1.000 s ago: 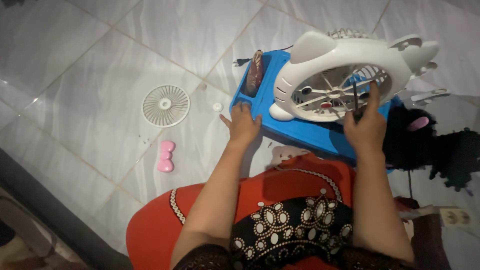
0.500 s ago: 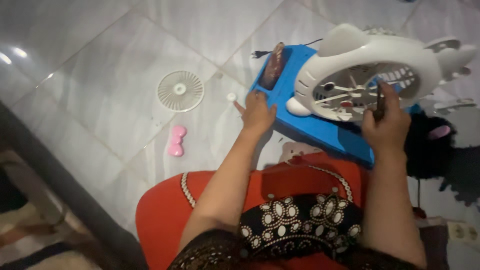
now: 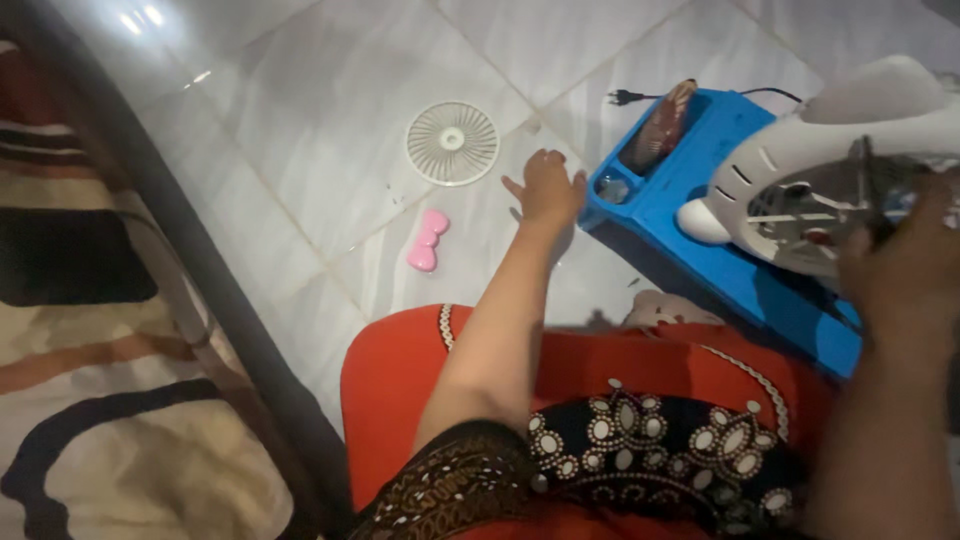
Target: The person assembles a small white desk fan by attaching the front grille and securing the fan blade to the motor hub. They use a screwdriver to tighten screws on the grille and the central blade nut, then place the assembled fan on a blue plastic tray.
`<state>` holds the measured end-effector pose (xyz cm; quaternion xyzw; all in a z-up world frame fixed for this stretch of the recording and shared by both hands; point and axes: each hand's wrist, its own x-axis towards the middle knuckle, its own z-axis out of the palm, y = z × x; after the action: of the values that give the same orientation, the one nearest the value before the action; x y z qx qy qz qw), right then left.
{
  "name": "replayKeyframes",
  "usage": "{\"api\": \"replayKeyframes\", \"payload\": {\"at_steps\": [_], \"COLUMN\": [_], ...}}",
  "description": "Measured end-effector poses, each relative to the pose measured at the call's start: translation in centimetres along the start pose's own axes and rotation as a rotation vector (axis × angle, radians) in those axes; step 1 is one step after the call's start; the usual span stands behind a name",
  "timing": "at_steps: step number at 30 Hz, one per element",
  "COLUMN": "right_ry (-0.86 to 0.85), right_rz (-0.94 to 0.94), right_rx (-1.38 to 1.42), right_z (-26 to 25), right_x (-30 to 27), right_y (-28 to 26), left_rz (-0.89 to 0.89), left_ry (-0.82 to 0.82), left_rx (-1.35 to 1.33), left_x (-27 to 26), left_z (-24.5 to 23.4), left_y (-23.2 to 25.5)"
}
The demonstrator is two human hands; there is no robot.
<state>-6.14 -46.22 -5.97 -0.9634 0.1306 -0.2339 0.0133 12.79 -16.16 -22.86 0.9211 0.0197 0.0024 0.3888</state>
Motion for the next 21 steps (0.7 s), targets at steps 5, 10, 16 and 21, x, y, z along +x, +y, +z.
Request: {"api": "replayKeyframes", "payload": {"at_steps": [5, 10, 16, 21], "right_ry": [0.146, -0.079, -0.280, -0.504], "right_rz": [-0.052, -0.017, -0.049, 0.054], "right_rx": [0.190, 0.426, 0.435, 0.342], "right_z": [0.7, 1.0, 4.7, 6.7], "right_x": [-4.1, -6.4, -5.1, -4.8], "right_y": [-1.1, -7.0, -9.1, -8.5], "left_rz": [-0.391, -0.382, 0.075, 0.016], "left_ry": [-0.100, -0.068, -0.019, -0.120], "left_rx": [-0.067, 0.213, 0.486, 0.500], "left_x": [3.3, 6.9, 10.4, 11.3], "left_z": [-0.3, -0.4, -0.2, -0.1], "left_y": [-8.6, -16.8, -18.0, -16.9]}}
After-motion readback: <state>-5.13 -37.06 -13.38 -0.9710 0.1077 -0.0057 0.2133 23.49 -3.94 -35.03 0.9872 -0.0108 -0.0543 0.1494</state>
